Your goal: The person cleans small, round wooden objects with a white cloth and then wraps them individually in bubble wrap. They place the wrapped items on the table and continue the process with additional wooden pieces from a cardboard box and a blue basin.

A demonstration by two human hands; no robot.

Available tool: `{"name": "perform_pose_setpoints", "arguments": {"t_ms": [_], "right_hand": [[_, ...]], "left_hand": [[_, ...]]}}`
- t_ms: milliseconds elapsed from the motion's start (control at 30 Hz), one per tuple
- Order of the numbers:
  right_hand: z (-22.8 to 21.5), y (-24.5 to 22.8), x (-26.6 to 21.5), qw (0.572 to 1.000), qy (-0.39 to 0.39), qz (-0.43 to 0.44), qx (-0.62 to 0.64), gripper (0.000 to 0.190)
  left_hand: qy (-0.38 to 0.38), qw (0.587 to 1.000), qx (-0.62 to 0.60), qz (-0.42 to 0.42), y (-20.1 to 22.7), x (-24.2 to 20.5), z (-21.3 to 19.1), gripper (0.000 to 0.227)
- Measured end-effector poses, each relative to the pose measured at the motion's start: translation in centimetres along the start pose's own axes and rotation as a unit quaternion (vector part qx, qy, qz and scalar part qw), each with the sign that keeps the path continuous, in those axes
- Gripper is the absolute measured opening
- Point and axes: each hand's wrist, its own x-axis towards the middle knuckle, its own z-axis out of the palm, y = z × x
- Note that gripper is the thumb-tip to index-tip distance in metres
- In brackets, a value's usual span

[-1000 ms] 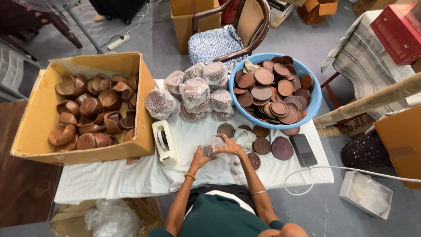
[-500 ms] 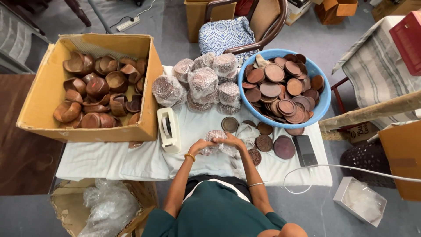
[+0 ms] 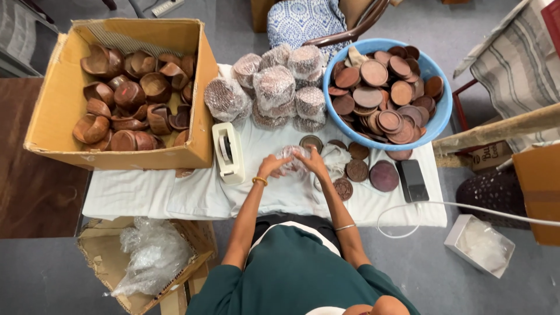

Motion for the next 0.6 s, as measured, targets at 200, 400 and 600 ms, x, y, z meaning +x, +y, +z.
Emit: {"name": "perform_pose_setpoints", "arguments": {"t_ms": [200, 400, 600], "right_hand": [[-1.4, -2.2, -1.5, 0.981, -0.064, 0.074, 0.165, 0.08], [-2.1, -1.4, -1.9, 0.979, -0.093, -0.113, 0.143, 0.089], [-2.1, 0.3, -1.2, 0.978, -0.127, -0.088, 0.137, 0.107]], "left_hand": [[0.035, 0.999, 0.014, 0.005, -0.6, 2.6, -1.4, 0.067], [0.07, 0.985, 0.099, 0.125, -2.7, 4.5, -3.1, 0.08], [0.04, 0.967, 0.069, 0.242, -2.2, -0.3, -1.9, 0.081]]}}
